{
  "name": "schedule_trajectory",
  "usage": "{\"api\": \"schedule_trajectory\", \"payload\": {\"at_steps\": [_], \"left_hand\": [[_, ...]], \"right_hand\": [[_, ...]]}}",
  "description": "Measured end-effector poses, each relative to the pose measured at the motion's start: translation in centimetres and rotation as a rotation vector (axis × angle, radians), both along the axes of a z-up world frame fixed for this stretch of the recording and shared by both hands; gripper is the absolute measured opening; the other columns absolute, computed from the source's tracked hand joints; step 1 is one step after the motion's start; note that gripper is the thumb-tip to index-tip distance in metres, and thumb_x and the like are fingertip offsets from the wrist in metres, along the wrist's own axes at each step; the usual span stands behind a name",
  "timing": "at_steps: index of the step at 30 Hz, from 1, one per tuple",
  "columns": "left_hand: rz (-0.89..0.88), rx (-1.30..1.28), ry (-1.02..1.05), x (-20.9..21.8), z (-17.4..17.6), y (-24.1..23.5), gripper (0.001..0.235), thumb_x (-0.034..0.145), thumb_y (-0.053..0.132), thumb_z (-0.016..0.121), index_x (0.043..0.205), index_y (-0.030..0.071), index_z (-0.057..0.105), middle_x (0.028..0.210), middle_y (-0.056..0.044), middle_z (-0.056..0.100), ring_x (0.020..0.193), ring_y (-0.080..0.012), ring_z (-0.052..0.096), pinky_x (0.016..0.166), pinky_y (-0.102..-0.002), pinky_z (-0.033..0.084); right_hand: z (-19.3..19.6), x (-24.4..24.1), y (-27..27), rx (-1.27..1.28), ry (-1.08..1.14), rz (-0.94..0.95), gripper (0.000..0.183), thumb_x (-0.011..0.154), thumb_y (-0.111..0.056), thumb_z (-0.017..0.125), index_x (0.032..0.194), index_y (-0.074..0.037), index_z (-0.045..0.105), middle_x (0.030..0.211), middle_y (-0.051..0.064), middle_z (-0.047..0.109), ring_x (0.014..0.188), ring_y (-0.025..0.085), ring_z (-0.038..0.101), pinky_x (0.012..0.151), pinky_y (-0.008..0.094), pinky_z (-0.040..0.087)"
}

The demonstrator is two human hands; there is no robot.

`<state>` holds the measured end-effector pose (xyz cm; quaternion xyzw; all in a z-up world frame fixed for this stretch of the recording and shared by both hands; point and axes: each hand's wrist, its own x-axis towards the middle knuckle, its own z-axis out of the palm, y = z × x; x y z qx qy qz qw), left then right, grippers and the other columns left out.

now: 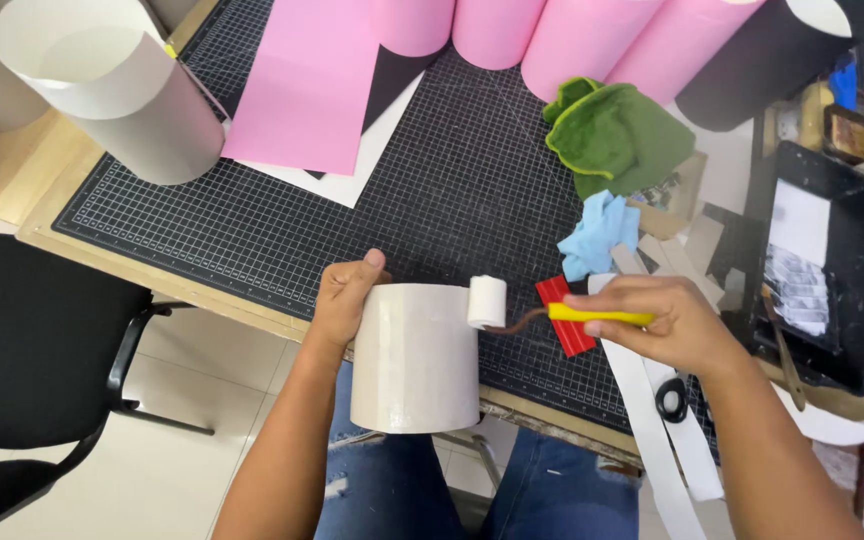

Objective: Wrapping cylindrical tubes with pink adhesive paper using a roller and squeegee

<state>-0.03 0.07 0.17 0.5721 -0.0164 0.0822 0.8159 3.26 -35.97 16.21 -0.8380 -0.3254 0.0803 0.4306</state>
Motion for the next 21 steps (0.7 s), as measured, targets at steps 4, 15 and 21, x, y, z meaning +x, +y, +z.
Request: {"api": "schedule_trajectory", "payload": {"at_steps": [4,15,21], "left_hand": [[-0.014,0.032,0.007,0.2,-0.9,-0.1,0.06,0.109,0.031,0.057,0.051,0.013,0.059,0.039,0.0,0.043,0.033,-0.0068,0.038,0.033,-0.021,0.03],[0.056,0.125,-0.053,-1.1,3.3,-1.0,0.06,0.105,0.032,0.057,0.051,0.019,0.035,0.051,0.008,0.041,0.049,-0.0047,0.034,0.048,-0.023,0.027],[0.211,0.053,-0.202,-1.3,3.9,-1.5,0.061,0.105,0.025,0.056,0.056,0.022,0.02,0.051,0.01,0.025,0.047,-0.0043,0.022,0.047,-0.024,0.017]], "right_hand": [[2.4,-0.8,3.8,0.049,-0.088,0.059,0.031,0.078,-0.01,0.084,0.108,-0.018,0.085,0.08,0.007,0.08,0.056,0.015,0.062,0.055,0.029,0.05],[-2.4,-2.8,-4.3,-0.147,-0.051,0.021,0.041,0.085,-0.019,0.078,0.126,-0.025,0.076,0.091,-0.005,0.08,0.071,0.005,0.067,0.067,0.019,0.048],[1.0,-7.0,0.3,-0.07,0.194,-0.467,0.042,0.085,-0.019,0.075,0.127,-0.014,0.075,0.127,0.003,0.078,0.106,0.007,0.069,0.092,0.019,0.05]]}}
